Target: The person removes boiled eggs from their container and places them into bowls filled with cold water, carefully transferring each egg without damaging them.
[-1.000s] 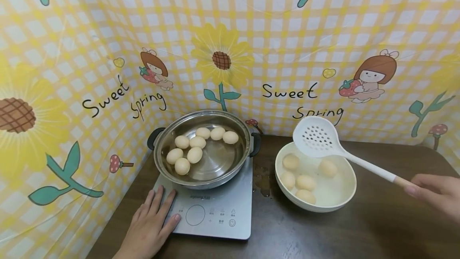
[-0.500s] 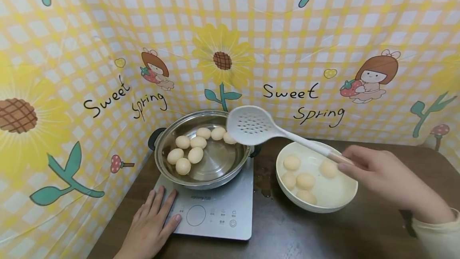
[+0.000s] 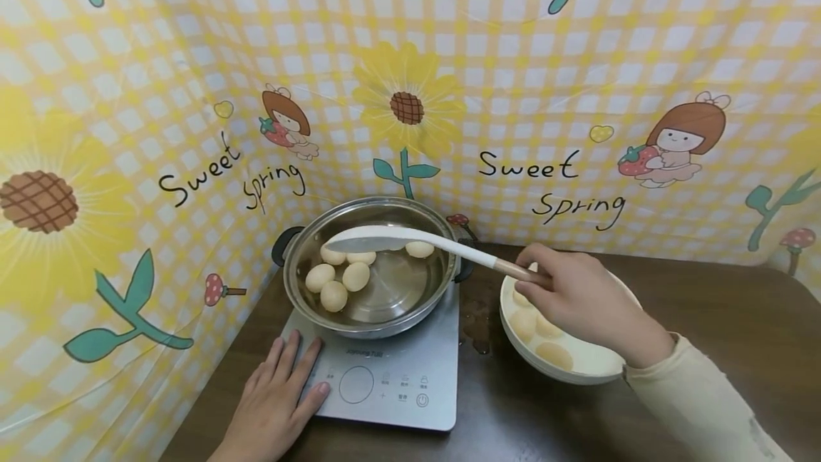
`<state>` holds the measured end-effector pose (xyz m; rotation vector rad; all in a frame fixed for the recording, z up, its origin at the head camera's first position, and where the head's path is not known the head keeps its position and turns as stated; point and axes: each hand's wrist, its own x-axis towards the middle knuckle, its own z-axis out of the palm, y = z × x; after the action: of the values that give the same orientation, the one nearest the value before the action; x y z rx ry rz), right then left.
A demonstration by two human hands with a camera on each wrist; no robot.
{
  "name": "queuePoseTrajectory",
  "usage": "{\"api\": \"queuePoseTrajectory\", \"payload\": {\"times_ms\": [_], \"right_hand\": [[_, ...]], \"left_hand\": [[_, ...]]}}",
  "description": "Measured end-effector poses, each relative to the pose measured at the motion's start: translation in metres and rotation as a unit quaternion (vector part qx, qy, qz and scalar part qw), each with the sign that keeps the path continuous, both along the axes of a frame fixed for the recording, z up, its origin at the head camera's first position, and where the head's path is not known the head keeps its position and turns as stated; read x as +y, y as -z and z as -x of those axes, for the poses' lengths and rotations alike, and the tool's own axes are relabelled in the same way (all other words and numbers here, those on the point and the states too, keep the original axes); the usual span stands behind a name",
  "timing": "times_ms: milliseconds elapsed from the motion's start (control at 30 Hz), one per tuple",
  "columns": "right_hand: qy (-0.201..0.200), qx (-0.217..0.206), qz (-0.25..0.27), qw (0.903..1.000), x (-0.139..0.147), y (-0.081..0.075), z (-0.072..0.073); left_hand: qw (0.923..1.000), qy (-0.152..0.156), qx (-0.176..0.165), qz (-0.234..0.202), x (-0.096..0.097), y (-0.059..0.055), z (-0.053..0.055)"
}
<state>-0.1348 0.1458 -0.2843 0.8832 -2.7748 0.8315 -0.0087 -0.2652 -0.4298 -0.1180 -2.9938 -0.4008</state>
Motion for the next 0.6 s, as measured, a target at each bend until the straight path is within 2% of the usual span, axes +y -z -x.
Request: {"api": "queuePoseTrajectory", "payload": {"times_ms": [233, 333, 600], "right_hand": [[-0.035, 0.066, -0.022, 0.9970, -0.025, 0.007, 0.010], [-0.040, 0.089, -0.029, 0.9948, -0.030, 0.010, 0.013], [-0.046, 0.106, -0.052, 0.9920, -0.029, 0.009, 0.015]], "left_hand": [[0.9998, 0.006, 0.017, 0.003, -0.001, 0.000, 0.000], [0.9999, 0.006, 0.013, 0.000, 0.000, -0.001, 0.000], [1.0000, 0.004, 0.008, -0.002, 0.000, -0.002, 0.000]]}}
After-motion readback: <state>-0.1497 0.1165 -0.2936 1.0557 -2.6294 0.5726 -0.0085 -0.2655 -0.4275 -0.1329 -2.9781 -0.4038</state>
